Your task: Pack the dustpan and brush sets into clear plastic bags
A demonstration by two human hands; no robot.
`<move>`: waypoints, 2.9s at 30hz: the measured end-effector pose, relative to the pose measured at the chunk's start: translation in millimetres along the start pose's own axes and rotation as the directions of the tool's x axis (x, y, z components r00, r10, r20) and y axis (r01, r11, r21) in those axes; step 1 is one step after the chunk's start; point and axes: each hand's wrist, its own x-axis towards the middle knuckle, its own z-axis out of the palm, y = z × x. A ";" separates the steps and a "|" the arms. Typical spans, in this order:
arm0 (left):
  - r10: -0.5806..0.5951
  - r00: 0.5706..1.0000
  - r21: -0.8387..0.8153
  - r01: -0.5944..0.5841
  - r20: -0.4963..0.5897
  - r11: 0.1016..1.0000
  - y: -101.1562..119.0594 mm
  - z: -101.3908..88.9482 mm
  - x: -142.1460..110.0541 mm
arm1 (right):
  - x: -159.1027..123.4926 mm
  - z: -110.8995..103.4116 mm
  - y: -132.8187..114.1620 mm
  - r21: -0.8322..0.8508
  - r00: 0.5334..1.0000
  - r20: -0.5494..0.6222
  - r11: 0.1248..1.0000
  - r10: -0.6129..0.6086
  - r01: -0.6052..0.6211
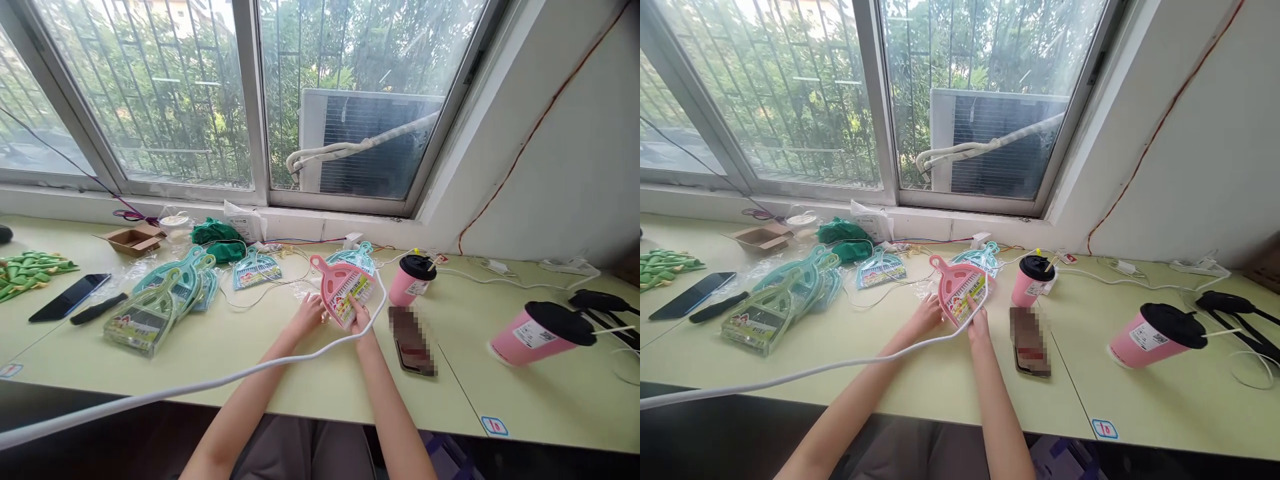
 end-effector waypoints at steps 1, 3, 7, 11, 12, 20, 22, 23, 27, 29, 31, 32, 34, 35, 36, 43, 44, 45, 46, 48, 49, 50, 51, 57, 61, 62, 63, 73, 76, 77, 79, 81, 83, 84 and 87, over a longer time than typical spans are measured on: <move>0.039 0.998 0.009 -0.039 0.056 0.999 -0.7 -1.9 -1.0 | 1.9 -2.3 -1.6 0.005 0.999 -0.036 1.000 0.003 -0.003; 0.059 0.991 0.058 -0.067 0.122 0.996 -5.7 -8.5 -3.9 | 4.5 -5.7 -3.6 0.019 0.996 -0.093 1.000 0.006 -0.004; -0.069 0.996 0.206 0.056 0.056 0.977 -19.2 -21.4 -8.5 | 2.1 -6.6 -2.9 0.005 0.995 -0.101 1.000 0.010 -0.010; -0.188 0.982 0.291 0.183 -0.013 0.939 -29.3 -30.1 -7.6 | -3.4 -3.1 2.7 -0.104 0.995 -0.104 0.995 -0.005 -0.006; -0.208 0.978 0.311 0.207 -0.030 0.927 -31.0 -32.3 -6.9 | -4.3 -2.6 4.1 -0.130 0.993 -0.117 0.991 -0.034 0.019; -0.223 0.953 0.394 0.289 -0.205 0.872 -29.8 -44.4 -2.7 | -8.2 -0.9 6.0 -0.189 0.992 -0.099 0.980 -0.076 0.056; -0.165 0.971 0.370 0.220 -0.174 0.903 -25.5 -42.7 -2.5 | -9.9 3.0 8.9 -0.217 0.991 -0.099 0.974 -0.091 0.067; -0.130 0.979 0.348 0.178 -0.155 0.920 -23.1 -41.4 -2.6 | -11.0 5.6 11.3 -0.231 0.987 -0.109 0.969 -0.115 0.087; -0.012 0.992 0.240 0.042 -0.125 0.970 -11.2 -36.2 -4.4 | -16.8 17.0 23.0 -0.238 0.951 -0.173 0.948 -0.256 0.212; 0.041 0.993 0.217 -0.017 -0.110 0.976 -4.7 -34.9 -6.2 | -18.7 21.0 27.2 -0.196 0.952 -0.157 0.953 -0.263 0.231; 0.108 0.990 0.199 -0.088 -0.088 0.976 0.9 -33.9 -7.9 | -18.7 22.4 29.2 -0.126 0.965 -0.134 0.970 -0.225 0.209; 0.144 0.986 0.188 -0.126 -0.082 0.974 3.2 -33.2 -8.5 | -17.9 21.9 29.3 -0.085 0.972 -0.130 0.979 -0.197 0.187; 0.195 0.976 0.174 -0.176 -0.099 0.969 6.8 -30.4 -8.9 | -15.2 19.1 28.3 -0.013 0.981 -0.130 0.989 -0.145 0.145; 0.196 0.971 0.173 -0.171 -0.137 0.970 8.4 -28.2 -8.5 | -13.6 17.2 27.4 0.013 0.983 -0.132 0.992 -0.125 0.128; 0.170 0.963 0.170 -0.136 -0.209 0.976 10.0 -25.5 -7.7 | -12.1 15.3 26.2 0.035 0.985 -0.137 0.993 -0.109 0.115; -0.492 0.739 -0.559 0.189 -0.461 0.807 17.4 0.9 6.6 | -9.7 13.6 20.8 0.129 0.991 -0.066 0.984 -0.118 0.126; -0.533 0.784 -0.677 0.205 -0.319 0.707 17.0 4.3 8.2 | -10.2 14.5 21.1 0.122 0.991 -0.055 0.984 -0.121 0.127; -0.525 0.829 -0.751 0.218 -0.194 0.623 16.5 7.4 9.3 | -10.6 15.3 21.4 0.111 0.991 -0.050 0.986 -0.122 0.127; -0.487 0.866 -0.788 0.220 -0.114 0.575 16.2 10.2 9.9 | -10.7 15.9 21.8 0.100 0.992 -0.046 0.987 -0.122 0.126; -0.408 0.908 -0.780 0.187 -0.095 0.598 16.4 14.0 9.7 | -10.3 16.0 22.2 0.095 0.992 -0.038 0.988 -0.118 0.121; -0.387 0.915 -0.749 0.177 -0.113 0.638 17.1 14.7 9.3 | -9.6 15.5 21.9 0.102 0.993 -0.034 0.988 -0.113 0.115; -0.377 0.919 -0.713 0.185 -0.119 0.676 17.9 14.2 8.9 | -8.7 14.7 21.3 0.115 0.994 -0.032 0.987 -0.106 0.109; -0.371 0.923 -0.678 0.208 -0.103 0.705 18.6 12.5 8.6 | -7.7 13.7 20.3 0.132 0.995 -0.030 0.986 -0.097 0.100; -0.211 0.972 -0.580 0.229 0.101 0.782 12.1 -29.8 3.5 | -3.8 8.3 8.5 0.194 0.999 0.017 0.980 -0.045 0.041; -0.042 0.945 -0.806 0.298 0.323 0.512 -3.3 -66.4 -3.9 | -3.5 9.2 5.6 0.182 0.991 0.123 0.981 0.050 -0.072; -0.031 0.954 -0.845 0.280 0.299 0.455 -6.8 -72.7 -4.2 | -3.2 9.8 7.0 0.178 0.985 0.151 0.979 0.078 -0.104; -0.045 0.968 -0.889 0.243 0.245 0.389 -9.6 -77.5 -3.8 | -3.0 10.3 9.4 0.171 0.979 0.174 0.976 0.102 -0.132; -0.250 0.968 -0.997 0.010 0.028 -0.073 2.7 -72.9 -1.8 | -18.0 23.5 44.1 -0.137 0.917 0.261 0.951 0.303 -0.276; -0.206 0.977 -0.999 0.048 0.050 -0.015 8.9 -64.7 -2.7 | -19.8 25.7 43.8 -0.136 0.941 0.245 0.969 0.234 -0.206; -0.200 0.978 -0.999 0.054 0.054 -0.005 10.0 -63.5 -2.4 | -19.8 25.9 43.8 -0.127 0.947 0.239 0.974 0.215 -0.189; -0.204 0.977 -0.998 0.067 0.069 -0.015 10.7 -63.9 -1.2 | -19.3 26.1 44.7 -0.106 0.952 0.240 0.980 0.191 -0.169; -0.223 0.973 -0.998 0.052 0.060 -0.040 9.9 -66.9 0.2 | -19.0 26.5 46.7 -0.098 0.954 0.237 0.981 0.186 -0.167; -0.241 0.970 -0.999 0.007 0.019 -0.053 8.7 -70.3 1.1 | -19.0 27.1 48.4 -0.107 0.958 0.206 0.978 0.199 -0.180; -0.241 0.970 -0.998 -0.012 0.003 -0.059 8.4 -71.4 1.4 | -19.1 27.4 48.9 -0.111 0.961 0.185 0.976 0.207 -0.189; -0.224 0.974 -0.996 0.005 0.026 -0.093 8.7 -71.0 1.9 | -20.4 27.7 48.4 -0.110 0.963 0.144 0.971 0.226 -0.212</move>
